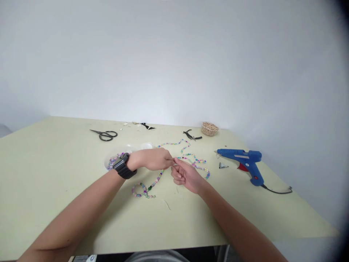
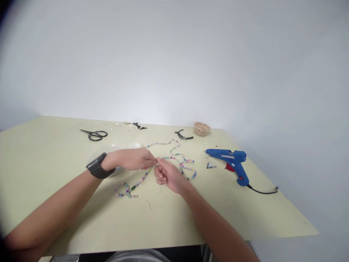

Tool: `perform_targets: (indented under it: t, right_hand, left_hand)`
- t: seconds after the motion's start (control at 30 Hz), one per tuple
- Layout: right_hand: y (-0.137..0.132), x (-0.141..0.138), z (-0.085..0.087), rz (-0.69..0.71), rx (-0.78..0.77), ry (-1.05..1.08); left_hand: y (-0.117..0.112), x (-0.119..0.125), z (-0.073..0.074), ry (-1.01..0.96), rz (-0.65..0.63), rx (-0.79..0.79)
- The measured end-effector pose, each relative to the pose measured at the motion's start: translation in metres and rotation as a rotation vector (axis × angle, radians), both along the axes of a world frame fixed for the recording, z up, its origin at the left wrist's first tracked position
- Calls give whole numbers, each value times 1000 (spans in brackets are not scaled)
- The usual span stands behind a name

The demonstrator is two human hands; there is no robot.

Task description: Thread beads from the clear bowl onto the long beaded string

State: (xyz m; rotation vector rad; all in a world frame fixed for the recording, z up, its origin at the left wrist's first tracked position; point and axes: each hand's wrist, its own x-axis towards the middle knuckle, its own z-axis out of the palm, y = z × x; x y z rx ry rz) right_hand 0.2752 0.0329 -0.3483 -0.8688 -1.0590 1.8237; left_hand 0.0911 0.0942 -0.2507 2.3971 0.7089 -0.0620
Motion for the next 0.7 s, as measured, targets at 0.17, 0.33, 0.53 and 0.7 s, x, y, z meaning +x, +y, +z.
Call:
perform_targets:
  t: [0.17, 0.33, 0.53, 0.7]
  right_hand:
    - [-5, 4, 6, 15, -32, -65]
    - [-8, 1, 9, -10, -4, -105]
    - [-13, -2, 11, -95, 10, -99]
    - [-13, 1, 16, -151, 2, -60]
  left_hand:
    - [4, -1, -2, 12, -2, -72]
    - [5, -6, 5, 67, 44, -103]
    - [-9, -28, 11, 46, 210, 215]
    - [-45, -53, -17, 66, 96, 255]
